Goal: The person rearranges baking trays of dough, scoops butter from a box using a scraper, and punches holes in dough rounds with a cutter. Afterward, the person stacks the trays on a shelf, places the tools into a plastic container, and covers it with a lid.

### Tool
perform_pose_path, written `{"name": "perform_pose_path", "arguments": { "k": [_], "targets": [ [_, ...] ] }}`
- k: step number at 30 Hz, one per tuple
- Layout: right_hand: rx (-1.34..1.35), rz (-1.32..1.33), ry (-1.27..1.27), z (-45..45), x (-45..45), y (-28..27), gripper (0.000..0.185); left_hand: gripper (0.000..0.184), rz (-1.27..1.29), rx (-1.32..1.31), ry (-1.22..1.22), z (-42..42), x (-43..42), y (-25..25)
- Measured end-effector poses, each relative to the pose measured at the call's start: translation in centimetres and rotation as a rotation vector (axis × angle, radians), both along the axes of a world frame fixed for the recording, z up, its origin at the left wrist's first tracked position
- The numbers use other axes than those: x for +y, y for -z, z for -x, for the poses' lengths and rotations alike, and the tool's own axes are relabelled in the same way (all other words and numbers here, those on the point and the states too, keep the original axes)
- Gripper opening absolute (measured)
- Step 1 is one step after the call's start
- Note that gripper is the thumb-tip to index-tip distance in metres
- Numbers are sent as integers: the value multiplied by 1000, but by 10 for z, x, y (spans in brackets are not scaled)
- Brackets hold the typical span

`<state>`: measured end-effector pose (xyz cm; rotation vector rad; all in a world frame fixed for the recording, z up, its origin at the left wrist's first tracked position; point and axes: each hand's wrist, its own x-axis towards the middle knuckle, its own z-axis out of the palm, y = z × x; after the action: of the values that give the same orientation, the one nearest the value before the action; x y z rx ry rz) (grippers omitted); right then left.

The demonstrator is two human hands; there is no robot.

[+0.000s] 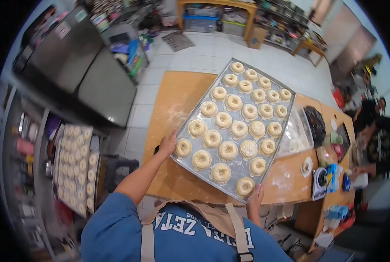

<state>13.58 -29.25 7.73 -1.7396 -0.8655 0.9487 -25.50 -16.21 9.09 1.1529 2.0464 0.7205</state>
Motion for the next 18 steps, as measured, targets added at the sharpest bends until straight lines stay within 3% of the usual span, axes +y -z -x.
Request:
{"name": "perform_pose_path", "arguments": {
  "k": [3, 7, 9, 12, 15, 18],
  "targets": [
    [-175, -85, -93, 32, -10, -10, 32, 69, 27, -56, -141, 43, -69, -5],
    [-160, -48, -358, 48, -1, -23, 32, 66, -52, -60, -289, 67, -126, -24],
    [-193, -25, -516, 87, -4, -28, 32, 64, -69, -73, -437, 107, -195, -21],
    [-60, -15, -678, 133, -10, -27, 32, 58, -130, 16, -586, 138, -260, -25],
    [78, -65, -714, 175, -19, -22, 31, 57, -114, 13, -690, 161, -318, -43],
    [-57, -69, -790, 218, -19, -31, 33, 56, -177, 48, -798, 171, -357, -42]
  ]
}}
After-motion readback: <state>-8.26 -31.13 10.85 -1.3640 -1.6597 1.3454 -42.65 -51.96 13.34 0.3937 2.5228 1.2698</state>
